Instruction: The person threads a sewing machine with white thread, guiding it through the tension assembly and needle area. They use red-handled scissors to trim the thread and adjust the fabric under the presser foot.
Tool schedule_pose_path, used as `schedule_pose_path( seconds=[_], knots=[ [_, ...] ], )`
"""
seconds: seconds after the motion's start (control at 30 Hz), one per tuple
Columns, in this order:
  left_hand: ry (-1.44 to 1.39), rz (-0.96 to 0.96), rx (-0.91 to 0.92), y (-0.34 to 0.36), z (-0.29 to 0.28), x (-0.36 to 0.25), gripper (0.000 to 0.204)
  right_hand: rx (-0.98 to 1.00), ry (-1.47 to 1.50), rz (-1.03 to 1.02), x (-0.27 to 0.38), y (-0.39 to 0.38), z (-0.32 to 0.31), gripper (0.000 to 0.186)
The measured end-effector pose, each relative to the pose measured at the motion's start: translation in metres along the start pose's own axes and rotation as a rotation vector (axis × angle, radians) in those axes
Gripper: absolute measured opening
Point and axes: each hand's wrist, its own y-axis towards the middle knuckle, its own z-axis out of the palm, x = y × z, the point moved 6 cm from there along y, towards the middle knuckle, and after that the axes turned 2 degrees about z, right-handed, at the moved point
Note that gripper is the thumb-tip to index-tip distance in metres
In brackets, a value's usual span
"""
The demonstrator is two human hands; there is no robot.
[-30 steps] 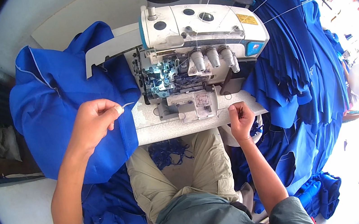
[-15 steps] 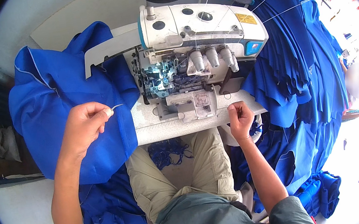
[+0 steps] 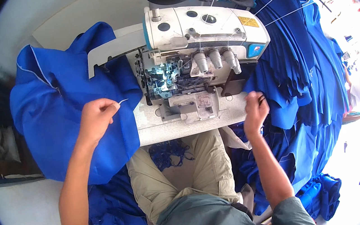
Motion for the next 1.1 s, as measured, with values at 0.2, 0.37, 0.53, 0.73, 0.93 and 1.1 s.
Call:
schedule_pose_path(
  seconds=[0.2,0.37,0.53,0.73,0.93,1.1],
  knots=[
    [0.009,0.040,-0.045,0.011,0.018,0.023,0.018,-0.032,0.041,0.028,0.059,0.091,0.008,0.025],
    [-0.043,0.040,-0.003,0.012,0.036,0.026,0.022,0.098,-0.051,0.302,0.030,0.165,0.020,0.024],
    [0.057,0.171,-0.067,0.006,0.023,0.028,0.021,0.246,-0.177,0.328,-0.012,0.208,0.020,0.027],
    [0.022,0.313,-0.334,-0.005,-0.004,0.063,0.014,0.218,-0.146,0.405,-0.019,0.170,0.027,0.030],
    [-0.285,0.182,-0.329,-0.002,0.003,0.094,0.016,0.105,-0.149,0.421,-0.039,0.119,0.003,0.013],
    [-0.321,0.208,-0.305,0.000,0.004,0.092,0.017,0.178,0.055,0.441,-0.045,0.109,0.000,0.005]
  ],
)
